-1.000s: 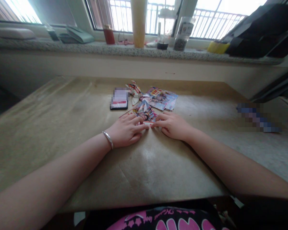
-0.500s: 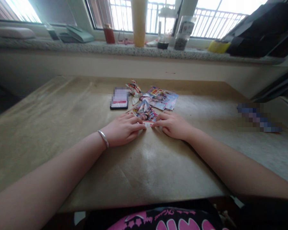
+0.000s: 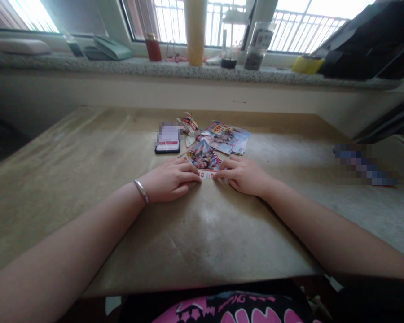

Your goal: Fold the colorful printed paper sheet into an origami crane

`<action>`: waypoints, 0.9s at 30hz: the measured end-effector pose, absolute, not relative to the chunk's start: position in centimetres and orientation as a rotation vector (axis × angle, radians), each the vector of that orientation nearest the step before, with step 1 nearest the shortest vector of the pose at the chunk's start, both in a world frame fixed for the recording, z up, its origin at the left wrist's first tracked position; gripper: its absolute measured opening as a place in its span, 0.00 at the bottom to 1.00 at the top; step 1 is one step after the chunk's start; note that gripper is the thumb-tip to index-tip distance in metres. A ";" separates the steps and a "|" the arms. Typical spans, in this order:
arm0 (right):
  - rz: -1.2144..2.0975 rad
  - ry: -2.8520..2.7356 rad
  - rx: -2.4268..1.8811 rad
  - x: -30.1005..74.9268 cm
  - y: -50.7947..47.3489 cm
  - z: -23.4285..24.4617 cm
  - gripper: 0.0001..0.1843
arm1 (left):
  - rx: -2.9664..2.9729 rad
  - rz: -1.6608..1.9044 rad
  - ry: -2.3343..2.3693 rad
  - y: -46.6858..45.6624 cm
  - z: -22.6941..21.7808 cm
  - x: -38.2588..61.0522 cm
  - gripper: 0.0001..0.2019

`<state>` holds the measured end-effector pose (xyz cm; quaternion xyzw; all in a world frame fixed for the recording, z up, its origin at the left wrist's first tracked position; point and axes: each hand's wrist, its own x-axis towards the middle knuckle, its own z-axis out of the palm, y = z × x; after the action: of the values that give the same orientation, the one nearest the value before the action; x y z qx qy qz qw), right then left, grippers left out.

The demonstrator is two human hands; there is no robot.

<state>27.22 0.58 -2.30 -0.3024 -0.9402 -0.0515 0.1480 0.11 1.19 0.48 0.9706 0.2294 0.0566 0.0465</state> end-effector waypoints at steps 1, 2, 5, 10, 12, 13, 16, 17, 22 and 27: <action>-0.154 -2.702 -0.871 27.2 0.6 -2.3 0.20 | 2.971 0.168 0.708 1.2 0.6 0.0 0.17; -0.154 -2.701 -0.871 27.2 0.5 -2.3 0.20 | 2.980 0.164 0.716 1.2 0.7 0.0 0.17; -0.135 -2.703 -0.868 27.2 0.5 -2.2 0.20 | 2.995 0.156 0.722 1.1 1.0 -0.2 0.18; -0.114 -2.693 -0.874 27.2 0.4 -2.2 0.21 | 2.976 0.131 0.740 1.1 1.4 -0.4 0.18; -0.110 -2.690 -0.876 27.2 0.4 -2.2 0.21 | 2.964 0.126 0.747 1.1 1.5 -0.5 0.18; -0.112 -2.691 -0.877 27.2 0.5 -2.2 0.21 | 2.958 0.126 0.743 1.2 1.5 -0.6 0.18; -0.120 -2.699 -0.871 27.2 0.5 -2.3 0.21 | 2.938 0.131 0.721 1.4 1.6 -0.9 0.18; -0.119 -2.699 -0.868 27.2 0.5 -2.3 0.21 | 2.930 0.129 0.717 1.4 1.6 -1.0 0.18; -0.102 -2.685 -0.873 27.4 0.6 -2.4 0.20 | 2.867 0.127 0.689 1.6 1.7 -1.2 0.19; -0.084 -2.684 -0.892 27.9 0.7 -2.3 0.20 | 2.817 0.106 0.714 1.6 1.8 -1.4 0.19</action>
<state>27.90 0.67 -2.26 -0.3113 -0.9371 -0.0294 0.1553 -1.39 1.58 1.85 0.9621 0.2439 0.0362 0.1167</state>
